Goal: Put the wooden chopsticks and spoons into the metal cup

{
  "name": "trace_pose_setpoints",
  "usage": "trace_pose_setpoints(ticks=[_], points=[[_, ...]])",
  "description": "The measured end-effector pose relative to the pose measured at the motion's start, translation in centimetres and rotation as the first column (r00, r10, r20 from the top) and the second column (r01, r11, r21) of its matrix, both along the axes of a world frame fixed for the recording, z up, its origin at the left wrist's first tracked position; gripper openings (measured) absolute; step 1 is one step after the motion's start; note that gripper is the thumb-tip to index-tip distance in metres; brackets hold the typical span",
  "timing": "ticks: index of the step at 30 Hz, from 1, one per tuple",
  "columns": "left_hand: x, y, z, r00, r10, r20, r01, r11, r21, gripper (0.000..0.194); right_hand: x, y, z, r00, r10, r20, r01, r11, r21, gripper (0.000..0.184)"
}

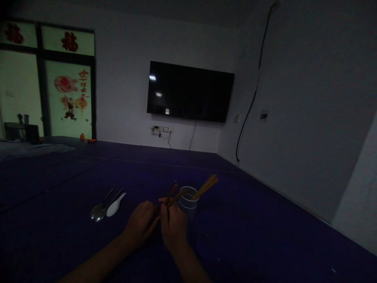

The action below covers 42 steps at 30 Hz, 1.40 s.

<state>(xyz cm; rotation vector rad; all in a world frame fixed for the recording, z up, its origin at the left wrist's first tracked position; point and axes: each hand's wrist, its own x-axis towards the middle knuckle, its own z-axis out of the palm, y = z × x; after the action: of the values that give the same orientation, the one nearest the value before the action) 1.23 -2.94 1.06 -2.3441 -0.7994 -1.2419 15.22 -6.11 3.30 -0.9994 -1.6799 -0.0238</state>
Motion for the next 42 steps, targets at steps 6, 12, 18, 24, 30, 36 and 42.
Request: trace_pose_setpoints(ticks=[6, 12, 18, 24, 30, 36, 42], points=[[-0.1, 0.6, -0.6, 1.0, 0.024, 0.002, -0.024, 0.997, -0.077, 0.02, -0.1, 0.3, -0.2, 0.999, -0.041, 0.006, 0.041, 0.997, -0.068, 0.028], [0.0, 0.8, -1.0, 0.998, 0.056, -0.022, -0.059, 0.991, -0.116, 0.027, -0.3, 0.5, -0.2, 0.998, -0.047, -0.033, 0.043, 0.993, -0.114, 0.032], [-0.1, 0.9, -1.0, 0.998, 0.055, -0.021, -0.059, 0.965, -0.256, 0.032, 0.3, 0.5, 0.1, 0.995, -0.076, -0.063, 0.073, 0.996, -0.051, 0.039], [-0.1, 1.1, -1.1, 0.999, 0.032, 0.043, -0.014, 0.929, -0.371, 0.033, 3.8, -0.1, 1.4, 0.843, -0.439, -0.309, 0.513, 0.829, 0.223, 0.05], [0.0, 1.4, -1.2, 0.998, 0.045, 0.044, -0.022, 0.903, -0.429, 0.036, 6.0, 0.3, 3.3, 0.697, -0.642, -0.32, 0.693, 0.717, 0.072, 0.056], [0.0, 1.2, -1.2, 0.999, 0.047, 0.018, -0.033, 0.885, -0.464, 0.038, 6.6, 1.6, 3.0, 0.744, -0.666, -0.055, 0.659, 0.745, -0.101, 0.051], [0.0, 1.5, -1.5, 0.999, 0.034, 0.005, -0.028, 0.874, -0.484, 0.038, 6.5, 2.0, 2.2, 0.661, -0.737, 0.139, 0.734, 0.598, -0.322, 0.041]])
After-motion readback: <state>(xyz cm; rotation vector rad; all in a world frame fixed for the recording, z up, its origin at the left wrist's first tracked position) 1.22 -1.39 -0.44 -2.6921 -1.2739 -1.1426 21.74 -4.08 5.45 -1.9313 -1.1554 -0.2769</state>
